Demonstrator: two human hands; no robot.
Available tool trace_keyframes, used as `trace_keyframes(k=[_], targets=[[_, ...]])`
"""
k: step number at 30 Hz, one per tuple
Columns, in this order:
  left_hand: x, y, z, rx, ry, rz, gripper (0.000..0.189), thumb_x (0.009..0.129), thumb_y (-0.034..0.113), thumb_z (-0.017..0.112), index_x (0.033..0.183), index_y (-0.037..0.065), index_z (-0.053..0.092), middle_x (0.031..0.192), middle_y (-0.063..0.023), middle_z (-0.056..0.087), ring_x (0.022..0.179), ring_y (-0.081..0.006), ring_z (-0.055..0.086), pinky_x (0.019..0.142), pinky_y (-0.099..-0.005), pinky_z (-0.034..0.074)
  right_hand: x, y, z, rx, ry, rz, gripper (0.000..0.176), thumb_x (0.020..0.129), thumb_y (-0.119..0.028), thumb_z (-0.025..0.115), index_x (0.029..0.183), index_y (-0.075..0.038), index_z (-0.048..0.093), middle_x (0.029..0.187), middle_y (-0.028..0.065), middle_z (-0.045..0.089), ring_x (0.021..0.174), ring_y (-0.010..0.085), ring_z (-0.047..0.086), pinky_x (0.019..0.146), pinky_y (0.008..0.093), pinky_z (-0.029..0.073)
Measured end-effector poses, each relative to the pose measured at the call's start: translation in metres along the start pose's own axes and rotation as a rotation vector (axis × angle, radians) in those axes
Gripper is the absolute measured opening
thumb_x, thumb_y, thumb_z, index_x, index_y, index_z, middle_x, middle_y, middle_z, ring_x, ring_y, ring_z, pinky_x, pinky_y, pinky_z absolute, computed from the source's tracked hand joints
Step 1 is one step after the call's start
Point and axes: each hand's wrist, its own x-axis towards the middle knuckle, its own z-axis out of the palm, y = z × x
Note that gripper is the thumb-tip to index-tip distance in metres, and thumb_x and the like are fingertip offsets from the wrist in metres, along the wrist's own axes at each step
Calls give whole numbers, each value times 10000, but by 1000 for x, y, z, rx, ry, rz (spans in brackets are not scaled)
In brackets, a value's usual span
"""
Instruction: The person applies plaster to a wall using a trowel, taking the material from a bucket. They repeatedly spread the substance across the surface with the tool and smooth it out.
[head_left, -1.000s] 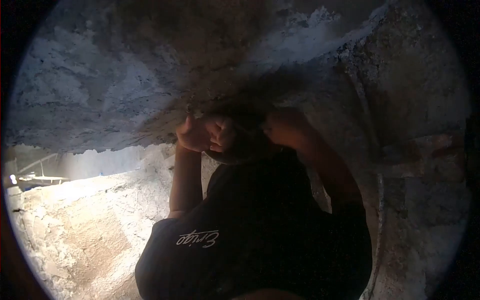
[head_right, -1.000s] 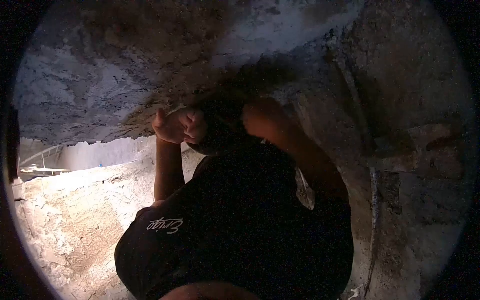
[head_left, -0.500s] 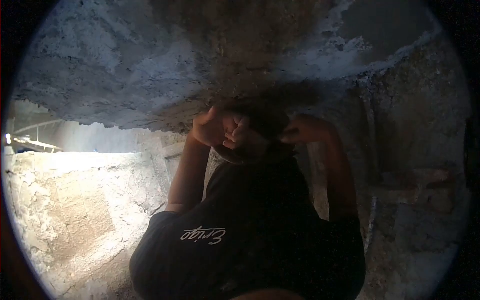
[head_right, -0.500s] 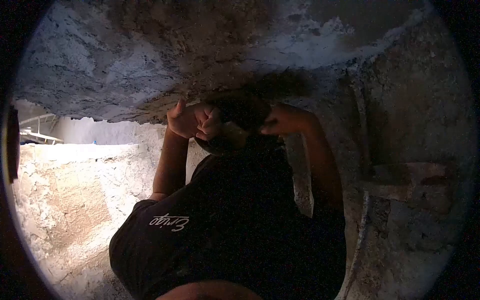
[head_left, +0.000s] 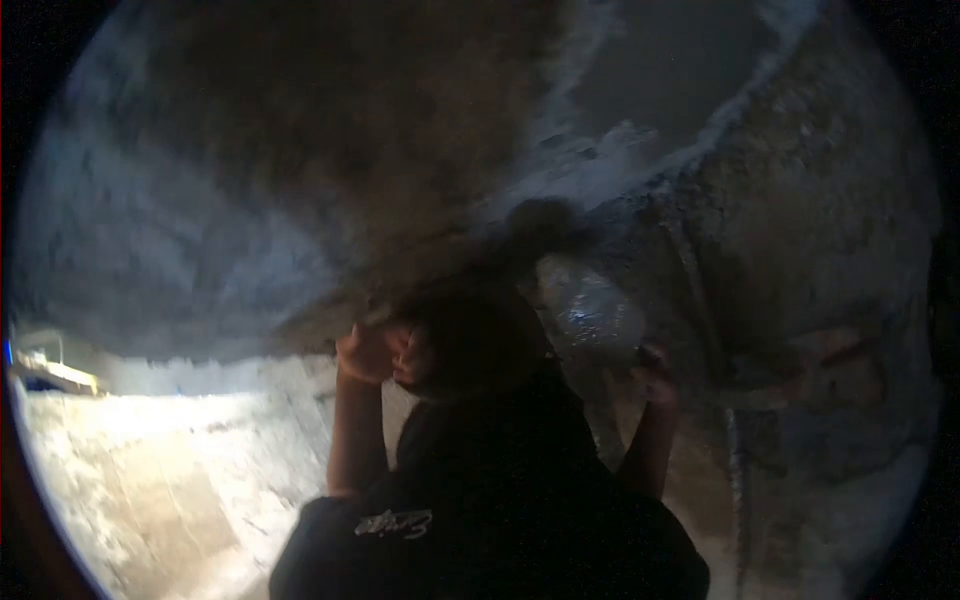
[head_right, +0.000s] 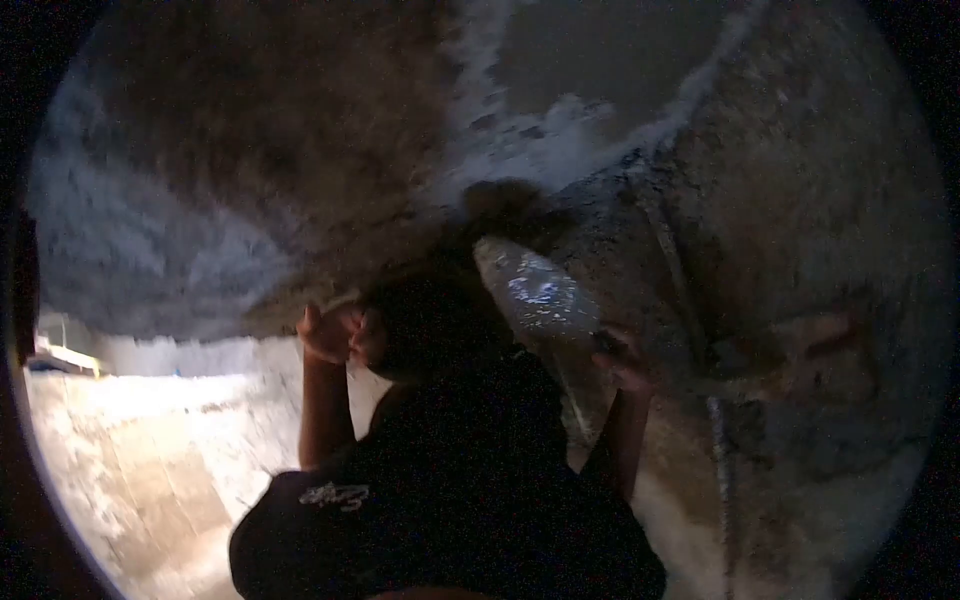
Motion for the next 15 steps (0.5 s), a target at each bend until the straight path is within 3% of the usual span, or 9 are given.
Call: trace_keyframes(k=[1,3,4,5,6,12,15], targets=[[3,1,-2,20,-28,-55,656,680,679,412,758,28,397,631,-25,358,511,-90,298,421,-197,220,-7,2,14,126,171,-93,465,709,-229,601,1067,50,501,957,130,546,754,160,524,607,288,412],[5,-1,-2,-19,-69,-20,658,683,685,401,729,29,395,616,-31,358,518,-105,311,444,-210,241,-5,16,28,259,242,-111,483,709,-227,594,1086,49,472,978,141,529,749,177,524,601,293,412],[8,-2,1,-13,-89,-65,658,683,685,401,729,29,395,616,-31,358,518,-105,311,444,-210,241,0,19,34,353,258,-107,502,709,-224,587,1105,49,443,998,152,511,745,195,523,596,297,412],[10,-3,4,-29,-49,0,682,698,675,397,748,-5,417,601,-42,354,500,-113,304,431,-235,236,9,-13,59,583,89,-114,471,723,-224,565,1086,49,439,962,157,512,717,220,522,603,320,425],[13,-3,7,-41,-10,70,708,712,665,392,767,-39,439,587,-52,351,483,-121,298,418,-260,232,16,-19,71,597,116,-141,471,723,-224,565,1086,49,439,962,157,512,717,220,522,603,320,425],[5,0,-9,-30,-14,-98,700,704,664,403,746,-34,440,591,-85,400,482,-140,316,453,-254,251,48,-31,112,614,267,-409,513,769,-241,535,1160,16,325,949,131,470,720,213,511,622,347,443],[8,-4,-3,-38,-42,-86,721,703,658,411,800,-55,462,632,-108,445,492,-154,333,458,-253,257,63,-6,104,361,330,-404,527,795,-230,527,1206,-40,258,943,84,455,781,160,493,616,294,433]])
